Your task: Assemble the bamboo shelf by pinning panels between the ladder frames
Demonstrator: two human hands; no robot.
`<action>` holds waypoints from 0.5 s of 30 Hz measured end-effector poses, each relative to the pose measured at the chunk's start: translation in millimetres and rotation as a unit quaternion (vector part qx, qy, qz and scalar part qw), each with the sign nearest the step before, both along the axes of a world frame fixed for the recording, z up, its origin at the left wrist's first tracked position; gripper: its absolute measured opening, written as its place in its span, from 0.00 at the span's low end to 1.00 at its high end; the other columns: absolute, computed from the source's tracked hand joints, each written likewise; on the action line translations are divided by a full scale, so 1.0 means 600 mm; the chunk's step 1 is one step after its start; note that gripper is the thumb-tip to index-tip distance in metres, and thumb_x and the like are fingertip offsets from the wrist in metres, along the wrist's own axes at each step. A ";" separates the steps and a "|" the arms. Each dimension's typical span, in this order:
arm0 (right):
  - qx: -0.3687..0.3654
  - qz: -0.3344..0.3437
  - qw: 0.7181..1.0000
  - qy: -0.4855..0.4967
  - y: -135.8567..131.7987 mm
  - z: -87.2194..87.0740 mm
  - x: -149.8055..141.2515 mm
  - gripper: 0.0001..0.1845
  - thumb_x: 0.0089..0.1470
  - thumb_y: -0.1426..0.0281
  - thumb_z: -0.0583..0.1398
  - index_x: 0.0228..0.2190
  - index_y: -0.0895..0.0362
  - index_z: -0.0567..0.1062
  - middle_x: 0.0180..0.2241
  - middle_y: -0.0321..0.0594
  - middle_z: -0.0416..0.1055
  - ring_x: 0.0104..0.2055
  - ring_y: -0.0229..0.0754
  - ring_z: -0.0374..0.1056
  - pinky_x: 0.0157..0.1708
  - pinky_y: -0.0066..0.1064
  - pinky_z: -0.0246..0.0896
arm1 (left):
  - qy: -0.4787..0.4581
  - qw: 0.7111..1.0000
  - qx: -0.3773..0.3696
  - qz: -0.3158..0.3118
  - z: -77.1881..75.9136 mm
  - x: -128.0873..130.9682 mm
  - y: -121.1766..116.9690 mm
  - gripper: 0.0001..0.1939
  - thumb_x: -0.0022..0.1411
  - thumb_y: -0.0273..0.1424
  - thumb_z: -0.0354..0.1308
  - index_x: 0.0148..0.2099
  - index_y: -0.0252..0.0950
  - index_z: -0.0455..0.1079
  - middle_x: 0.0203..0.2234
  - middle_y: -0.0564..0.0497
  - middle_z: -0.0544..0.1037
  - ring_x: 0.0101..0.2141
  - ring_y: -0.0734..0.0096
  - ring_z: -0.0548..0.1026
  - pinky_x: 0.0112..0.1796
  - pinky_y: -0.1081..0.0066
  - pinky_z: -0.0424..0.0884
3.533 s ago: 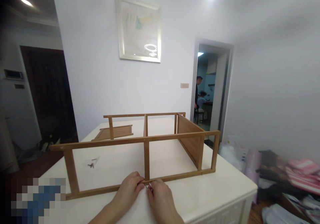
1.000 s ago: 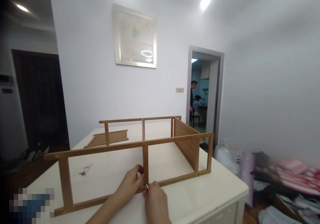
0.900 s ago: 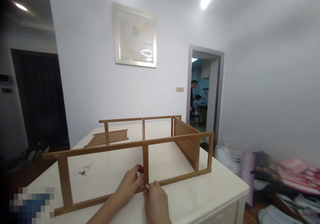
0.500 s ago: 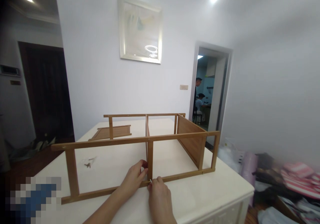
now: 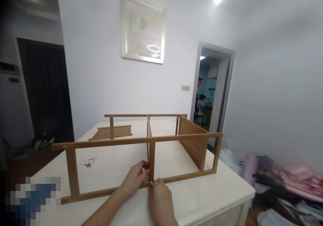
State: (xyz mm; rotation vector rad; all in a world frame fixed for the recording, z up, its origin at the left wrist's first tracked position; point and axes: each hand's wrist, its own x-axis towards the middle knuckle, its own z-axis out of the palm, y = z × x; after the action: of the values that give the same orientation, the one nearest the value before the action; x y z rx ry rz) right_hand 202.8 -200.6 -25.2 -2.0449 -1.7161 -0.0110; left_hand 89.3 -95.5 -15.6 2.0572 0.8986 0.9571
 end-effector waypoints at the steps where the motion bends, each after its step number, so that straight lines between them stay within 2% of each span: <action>1: 0.000 0.000 1.000 -0.002 0.000 0.001 -0.001 0.13 0.61 0.77 0.52 0.35 0.57 0.76 0.37 0.44 0.75 0.38 0.48 0.73 0.36 0.34 0.62 | 0.000 1.000 0.001 0.001 0.000 0.000 0.000 0.09 0.59 0.31 0.51 0.40 0.34 0.69 0.32 0.49 0.78 0.25 0.70 0.70 0.30 0.71 0.63; 8: 0.001 -0.005 1.000 -0.009 0.000 -0.001 -0.002 0.13 0.60 0.77 0.52 0.36 0.58 0.76 0.37 0.45 0.75 0.37 0.49 0.73 0.34 0.35 0.61 | 0.005 1.000 0.020 0.000 0.001 0.000 -0.006 0.08 0.60 0.30 0.50 0.40 0.35 0.68 0.30 0.49 0.76 0.28 0.69 0.71 0.31 0.71 0.63; 15: 0.019 -0.016 1.000 0.004 0.006 -0.014 0.003 0.11 0.59 0.78 0.54 0.34 0.58 0.77 0.35 0.46 0.75 0.36 0.50 0.74 0.33 0.35 0.61 | 0.004 1.000 0.018 -0.002 -0.006 0.000 -0.002 0.08 0.60 0.30 0.50 0.40 0.35 0.68 0.32 0.50 0.77 0.25 0.72 0.69 0.30 0.72 0.63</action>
State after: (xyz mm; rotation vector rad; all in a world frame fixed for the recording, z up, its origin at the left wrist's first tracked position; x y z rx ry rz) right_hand 204.5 -197.2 -33.9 -2.0408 -1.6659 -0.0457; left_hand 89.6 -96.4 -19.2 2.0942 0.8862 0.9705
